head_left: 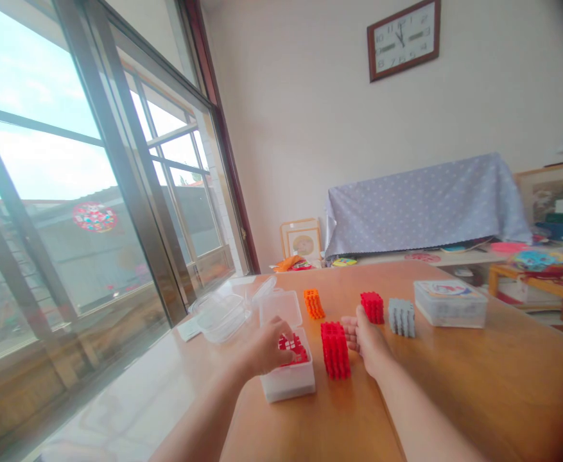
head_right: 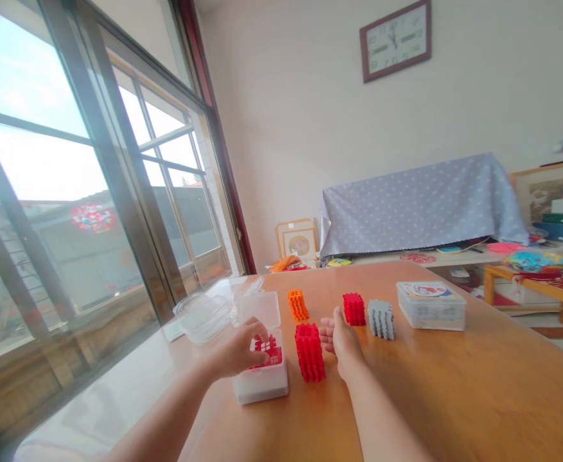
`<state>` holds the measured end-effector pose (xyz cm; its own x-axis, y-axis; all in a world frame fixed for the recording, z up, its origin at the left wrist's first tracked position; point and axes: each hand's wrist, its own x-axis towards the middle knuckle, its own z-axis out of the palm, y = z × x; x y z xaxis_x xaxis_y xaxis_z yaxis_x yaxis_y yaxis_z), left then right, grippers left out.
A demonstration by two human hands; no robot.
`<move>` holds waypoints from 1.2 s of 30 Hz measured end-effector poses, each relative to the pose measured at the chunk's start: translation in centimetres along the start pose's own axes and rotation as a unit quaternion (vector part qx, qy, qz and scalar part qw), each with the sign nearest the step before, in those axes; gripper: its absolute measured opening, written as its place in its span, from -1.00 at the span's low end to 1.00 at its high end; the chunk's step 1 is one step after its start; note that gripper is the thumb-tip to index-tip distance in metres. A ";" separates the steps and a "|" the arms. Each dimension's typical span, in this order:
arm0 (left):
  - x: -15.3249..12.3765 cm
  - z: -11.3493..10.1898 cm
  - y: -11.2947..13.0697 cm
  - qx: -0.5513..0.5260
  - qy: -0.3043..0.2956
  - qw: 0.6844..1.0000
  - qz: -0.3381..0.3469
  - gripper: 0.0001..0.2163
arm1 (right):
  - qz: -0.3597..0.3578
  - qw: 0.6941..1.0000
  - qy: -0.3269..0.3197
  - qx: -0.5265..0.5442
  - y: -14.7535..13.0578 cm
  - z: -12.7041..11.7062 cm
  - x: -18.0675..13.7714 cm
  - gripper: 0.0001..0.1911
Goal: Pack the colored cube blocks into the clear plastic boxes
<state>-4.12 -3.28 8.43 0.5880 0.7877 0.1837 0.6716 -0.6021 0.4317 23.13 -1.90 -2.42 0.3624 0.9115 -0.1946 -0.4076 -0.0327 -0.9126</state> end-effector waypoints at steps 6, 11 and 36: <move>-0.1 0.0 1.1 0.018 0.006 1.000 0.000 -0.77 | 0.003 1.000 -0.001 0.006 0.1 -0.2 0.2 -0.35; -0.6 0.0 0.8 -0.003 0.046 0.999 0.022 -0.83 | 0.004 1.000 0.002 0.004 0.1 -0.1 0.2 -0.34; -0.6 -1.0 1.9 0.088 -0.048 0.995 0.014 -0.64 | 0.000 1.000 0.003 -0.001 -0.1 -0.1 0.3 -0.35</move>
<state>-3.63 -4.82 10.02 0.6423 0.7593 0.1050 0.7176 -0.6438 0.2656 23.39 -1.67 -2.47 0.3672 0.9093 -0.1957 -0.4049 -0.0332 -0.9138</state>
